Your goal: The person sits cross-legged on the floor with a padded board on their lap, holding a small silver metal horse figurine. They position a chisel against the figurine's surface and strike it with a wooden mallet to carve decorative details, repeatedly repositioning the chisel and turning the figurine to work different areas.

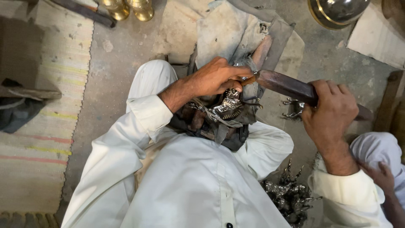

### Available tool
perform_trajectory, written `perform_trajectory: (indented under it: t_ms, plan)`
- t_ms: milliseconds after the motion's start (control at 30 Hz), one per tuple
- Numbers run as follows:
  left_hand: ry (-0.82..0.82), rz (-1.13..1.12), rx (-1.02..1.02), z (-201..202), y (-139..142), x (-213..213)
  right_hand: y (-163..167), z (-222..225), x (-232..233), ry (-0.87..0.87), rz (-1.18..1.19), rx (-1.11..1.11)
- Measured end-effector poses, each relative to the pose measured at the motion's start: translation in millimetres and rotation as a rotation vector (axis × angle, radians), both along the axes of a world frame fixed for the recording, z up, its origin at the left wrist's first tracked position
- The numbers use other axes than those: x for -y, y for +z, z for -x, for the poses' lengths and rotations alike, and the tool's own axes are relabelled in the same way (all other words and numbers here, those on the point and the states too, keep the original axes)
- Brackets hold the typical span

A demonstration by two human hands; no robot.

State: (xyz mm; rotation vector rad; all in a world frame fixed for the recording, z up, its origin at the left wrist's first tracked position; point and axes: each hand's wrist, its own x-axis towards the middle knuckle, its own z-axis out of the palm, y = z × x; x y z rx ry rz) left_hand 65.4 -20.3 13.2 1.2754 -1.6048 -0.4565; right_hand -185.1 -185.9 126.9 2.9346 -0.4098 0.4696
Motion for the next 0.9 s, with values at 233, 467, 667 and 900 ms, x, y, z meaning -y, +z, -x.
perform_trajectory:
  t_ms: [233, 467, 667, 900]
  plan:
    - [-0.003, -0.003, 0.029, 1, 1, 2, -9, 14, 8, -0.177, -0.177, 0.011]
    - [0.019, 0.002, -0.018, -2, 1, -2, -13, 20, 15, -0.145, -0.054, -0.157]
    - [0.016, -0.029, -0.109, -5, 7, 2, -23, 23, 27, -0.285, -0.282, -0.220]
    - [0.071, -0.009, -0.048, 2, 4, -1, -37, 15, 20, -0.195, -0.447, 0.092]
